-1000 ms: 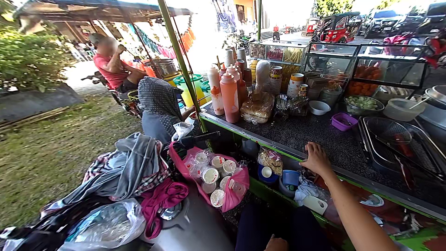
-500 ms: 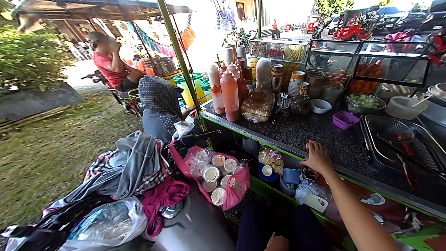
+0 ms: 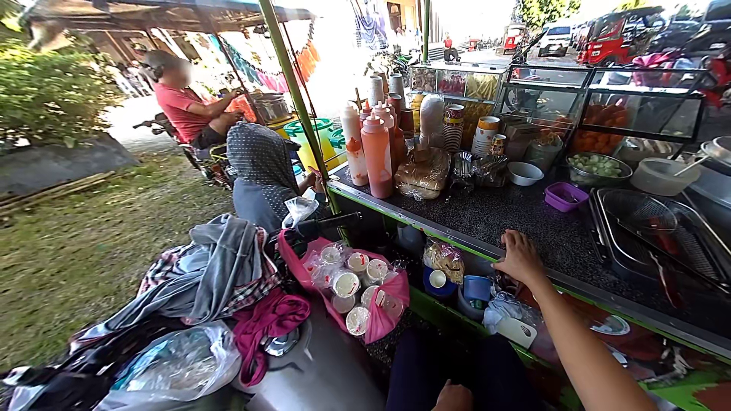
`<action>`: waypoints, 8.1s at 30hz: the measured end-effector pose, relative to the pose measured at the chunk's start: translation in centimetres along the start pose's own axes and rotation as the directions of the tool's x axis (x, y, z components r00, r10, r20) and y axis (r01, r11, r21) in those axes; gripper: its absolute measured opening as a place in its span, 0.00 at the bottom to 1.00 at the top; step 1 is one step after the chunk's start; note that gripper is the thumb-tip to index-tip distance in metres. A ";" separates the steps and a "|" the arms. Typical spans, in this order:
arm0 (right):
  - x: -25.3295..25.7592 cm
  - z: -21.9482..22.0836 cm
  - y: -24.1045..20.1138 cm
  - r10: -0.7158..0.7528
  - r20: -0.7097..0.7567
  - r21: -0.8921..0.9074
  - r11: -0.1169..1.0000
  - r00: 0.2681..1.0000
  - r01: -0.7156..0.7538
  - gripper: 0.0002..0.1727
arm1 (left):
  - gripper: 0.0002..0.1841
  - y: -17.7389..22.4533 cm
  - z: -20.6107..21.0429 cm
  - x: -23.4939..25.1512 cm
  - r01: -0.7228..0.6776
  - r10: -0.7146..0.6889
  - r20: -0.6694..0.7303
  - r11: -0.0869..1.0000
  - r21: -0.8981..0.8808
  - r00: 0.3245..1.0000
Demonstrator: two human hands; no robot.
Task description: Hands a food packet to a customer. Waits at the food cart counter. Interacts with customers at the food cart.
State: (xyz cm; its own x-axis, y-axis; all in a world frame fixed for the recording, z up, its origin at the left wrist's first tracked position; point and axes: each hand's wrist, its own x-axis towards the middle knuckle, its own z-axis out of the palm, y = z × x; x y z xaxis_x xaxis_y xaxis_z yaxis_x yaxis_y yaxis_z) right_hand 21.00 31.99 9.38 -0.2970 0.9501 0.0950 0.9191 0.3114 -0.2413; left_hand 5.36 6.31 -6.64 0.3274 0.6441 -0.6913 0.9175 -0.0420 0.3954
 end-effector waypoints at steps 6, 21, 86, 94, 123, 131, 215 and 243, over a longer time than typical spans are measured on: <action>-0.2 -0.1 -0.1 -0.016 -0.014 0.018 1.000 1.000 0.016 0.46 | 0.24 0.4 -0.8 -1.0 -0.029 0.028 -0.022 1.000 -0.006 0.999; -0.2 -0.1 -0.1 -0.005 -0.007 0.007 1.000 1.000 0.005 0.46 | 0.23 0.0 -0.1 -0.1 -0.035 0.035 -0.011 0.999 0.011 0.999; -0.1 0.1 -0.1 -0.001 -0.019 -0.002 1.000 1.000 0.001 0.46 | 0.23 -0.2 0.2 0.2 -0.026 0.026 -0.023 1.000 -0.009 0.999; 0.0 0.1 0.0 0.001 -0.009 0.004 1.000 1.000 -0.001 0.46 | 0.23 -0.2 0.3 0.1 -0.026 0.026 -0.029 1.000 -0.003 0.999; -0.2 0.0 0.0 -0.008 -0.019 -0.002 1.000 1.000 0.008 0.45 | 0.23 -0.2 0.2 0.1 -0.022 0.022 -0.025 1.000 -0.012 0.999; -0.2 0.0 -0.1 -0.007 -0.016 0.000 1.000 1.000 0.007 0.46 | 0.23 -0.1 0.2 0.0 -0.018 0.017 -0.030 1.000 -0.014 0.999; -0.1 0.3 0.0 -0.020 -0.027 0.012 1.000 0.999 0.020 0.58 | 0.23 -0.2 0.2 0.0 -0.019 0.019 -0.026 1.000 -0.004 0.999; -0.2 0.2 0.0 -0.020 -0.036 0.021 1.000 0.999 0.021 0.57 | 0.22 0.4 -0.6 -0.9 -0.021 0.021 -0.028 1.000 -0.011 0.999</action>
State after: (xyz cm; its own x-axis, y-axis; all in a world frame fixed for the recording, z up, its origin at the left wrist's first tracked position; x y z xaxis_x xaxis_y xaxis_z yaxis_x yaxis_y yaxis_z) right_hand 21.04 31.81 9.16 -0.3057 0.9425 0.1349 0.9070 0.3313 -0.2599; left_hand 5.29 6.15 -5.55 0.3403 0.6640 -0.6658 0.9079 -0.0477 0.4165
